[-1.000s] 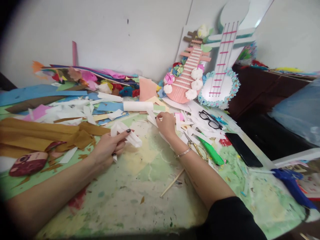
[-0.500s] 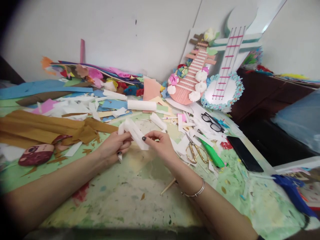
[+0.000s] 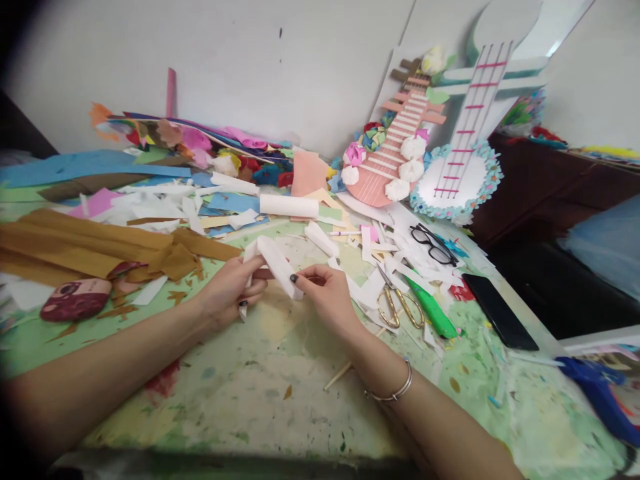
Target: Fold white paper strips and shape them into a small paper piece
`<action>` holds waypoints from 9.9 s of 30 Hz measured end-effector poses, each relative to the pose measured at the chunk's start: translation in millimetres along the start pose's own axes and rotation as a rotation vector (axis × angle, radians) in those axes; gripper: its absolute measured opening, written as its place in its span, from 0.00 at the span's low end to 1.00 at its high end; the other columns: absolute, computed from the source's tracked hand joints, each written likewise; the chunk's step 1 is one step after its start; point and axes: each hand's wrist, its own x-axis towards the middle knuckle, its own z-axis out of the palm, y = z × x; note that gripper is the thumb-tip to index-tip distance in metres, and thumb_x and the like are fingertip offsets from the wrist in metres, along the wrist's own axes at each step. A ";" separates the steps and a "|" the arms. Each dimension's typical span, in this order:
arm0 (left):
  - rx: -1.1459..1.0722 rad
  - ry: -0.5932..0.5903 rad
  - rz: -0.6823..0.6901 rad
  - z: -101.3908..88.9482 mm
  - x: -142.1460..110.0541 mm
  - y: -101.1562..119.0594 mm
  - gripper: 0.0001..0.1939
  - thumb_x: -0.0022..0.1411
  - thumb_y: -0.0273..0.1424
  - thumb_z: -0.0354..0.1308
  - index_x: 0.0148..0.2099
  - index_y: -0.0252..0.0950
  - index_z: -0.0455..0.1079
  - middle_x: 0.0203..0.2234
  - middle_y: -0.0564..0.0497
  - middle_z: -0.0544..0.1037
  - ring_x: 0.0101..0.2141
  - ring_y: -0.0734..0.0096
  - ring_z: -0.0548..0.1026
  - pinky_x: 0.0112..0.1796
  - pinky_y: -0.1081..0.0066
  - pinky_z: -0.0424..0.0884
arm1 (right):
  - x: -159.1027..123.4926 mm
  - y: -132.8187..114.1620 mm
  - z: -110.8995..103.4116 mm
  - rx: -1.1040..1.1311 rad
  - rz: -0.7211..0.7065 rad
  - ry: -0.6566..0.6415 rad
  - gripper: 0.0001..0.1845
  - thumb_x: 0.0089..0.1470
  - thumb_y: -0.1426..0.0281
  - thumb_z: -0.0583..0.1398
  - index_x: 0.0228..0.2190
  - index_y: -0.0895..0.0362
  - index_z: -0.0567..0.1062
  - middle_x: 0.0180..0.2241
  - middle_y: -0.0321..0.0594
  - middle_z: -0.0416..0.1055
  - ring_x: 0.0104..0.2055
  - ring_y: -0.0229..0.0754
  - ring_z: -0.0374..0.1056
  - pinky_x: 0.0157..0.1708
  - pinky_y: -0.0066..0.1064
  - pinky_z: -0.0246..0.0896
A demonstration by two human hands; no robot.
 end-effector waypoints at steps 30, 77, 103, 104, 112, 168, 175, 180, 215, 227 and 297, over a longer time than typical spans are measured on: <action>0.104 -0.018 0.112 0.8 -1.4 -5.7 0.12 0.52 0.33 0.63 0.27 0.35 0.62 0.12 0.63 0.54 0.11 0.87 0.46 0.13 0.80 0.42 | -4.1 -2.2 -0.5 -0.001 -0.016 0.084 0.10 0.37 0.66 0.69 0.23 0.59 0.78 0.25 0.40 0.74 0.27 0.37 0.65 0.30 0.30 0.58; 0.001 -0.160 -0.085 8.9 -12.7 -3.1 0.11 0.51 0.32 0.58 0.26 0.36 0.57 0.14 0.57 0.66 0.10 0.87 0.46 0.12 0.80 0.41 | -16.9 4.6 7.9 -0.837 -1.080 0.172 0.10 0.56 0.80 0.53 0.35 0.57 0.72 0.35 0.46 0.71 0.37 0.41 0.66 0.36 0.33 0.65; 0.563 -0.259 0.192 10.8 -19.9 -6.9 0.18 0.59 0.37 0.54 0.20 0.35 0.58 0.11 0.61 0.56 0.15 0.82 0.52 0.20 0.77 0.51 | -12.3 -6.6 4.1 -0.175 -0.330 0.061 0.06 0.51 0.68 0.61 0.28 0.58 0.72 0.26 0.35 0.70 0.25 0.33 0.64 0.27 0.28 0.62; 0.562 -0.264 0.198 11.3 -20.2 -7.4 0.16 0.58 0.36 0.55 0.22 0.34 0.61 0.13 0.60 0.60 0.17 0.81 0.55 0.21 0.78 0.53 | -13.0 -6.5 4.3 -0.225 -0.363 0.086 0.05 0.52 0.68 0.60 0.28 0.58 0.71 0.25 0.34 0.70 0.25 0.33 0.64 0.27 0.28 0.61; 0.544 -0.295 0.208 13.7 -20.9 -11.1 0.08 0.55 0.31 0.56 0.27 0.33 0.65 0.21 0.57 0.66 0.25 0.78 0.61 0.27 0.77 0.58 | -18.9 -4.0 7.6 -0.608 -0.789 0.217 0.04 0.53 0.77 0.56 0.29 0.57 0.67 0.27 0.34 0.66 0.27 0.33 0.62 0.27 0.26 0.59; 0.436 -0.550 -0.075 -2.2 -16.7 6.1 0.18 0.55 0.40 0.60 0.45 0.34 0.76 0.19 0.55 0.69 0.17 0.81 0.61 0.18 0.79 0.53 | 4.1 -38.1 -54.5 -0.497 -0.779 -0.450 0.04 0.54 0.68 0.62 0.31 0.52 0.78 0.40 0.40 0.73 0.43 0.41 0.70 0.46 0.38 0.67; 0.545 -0.613 -0.065 -2.4 -14.4 8.2 0.17 0.58 0.41 0.59 0.44 0.33 0.72 0.20 0.53 0.74 0.18 0.79 0.65 0.19 0.79 0.56 | 3.1 -33.5 -52.4 -0.243 -0.525 -0.521 0.05 0.52 0.67 0.64 0.30 0.56 0.76 0.33 0.40 0.73 0.37 0.39 0.70 0.40 0.36 0.69; 0.532 -0.480 0.110 -1.0 -13.0 10.9 0.20 0.58 0.38 0.59 0.50 0.37 0.62 0.25 0.51 0.79 0.15 0.83 0.58 0.17 0.80 0.51 | 7.0 -31.9 -51.3 -0.135 -0.394 -0.410 0.09 0.47 0.65 0.67 0.26 0.58 0.75 0.30 0.38 0.72 0.34 0.37 0.68 0.36 0.33 0.67; 1.072 0.010 0.673 -23.8 11.2 -1.7 0.09 0.58 0.31 0.57 0.37 0.39 0.79 0.34 0.51 0.82 0.33 0.66 0.77 0.35 0.70 0.69 | 23.7 3.3 -48.5 -0.605 -0.585 -0.175 0.08 0.50 0.75 0.61 0.33 0.56 0.79 0.32 0.38 0.74 0.32 0.35 0.68 0.35 0.30 0.65; 1.351 -0.172 0.589 -34.5 24.8 7.1 0.08 0.54 0.31 0.60 0.35 0.35 0.78 0.29 0.51 0.74 0.28 0.72 0.70 0.31 0.72 0.61 | 29.6 9.3 -51.6 -0.913 -0.606 -0.319 0.09 0.54 0.75 0.60 0.36 0.58 0.80 0.31 0.41 0.72 0.31 0.36 0.65 0.32 0.27 0.58; 1.374 -0.273 0.539 -22.9 18.0 3.7 0.11 0.54 0.33 0.53 0.36 0.35 0.72 0.25 0.53 0.75 0.24 0.73 0.67 0.28 0.74 0.59 | 32.3 -6.9 -72.9 -0.870 -0.435 -0.442 0.11 0.45 0.76 0.64 0.34 0.56 0.80 0.29 0.36 0.74 0.29 0.34 0.64 0.31 0.27 0.58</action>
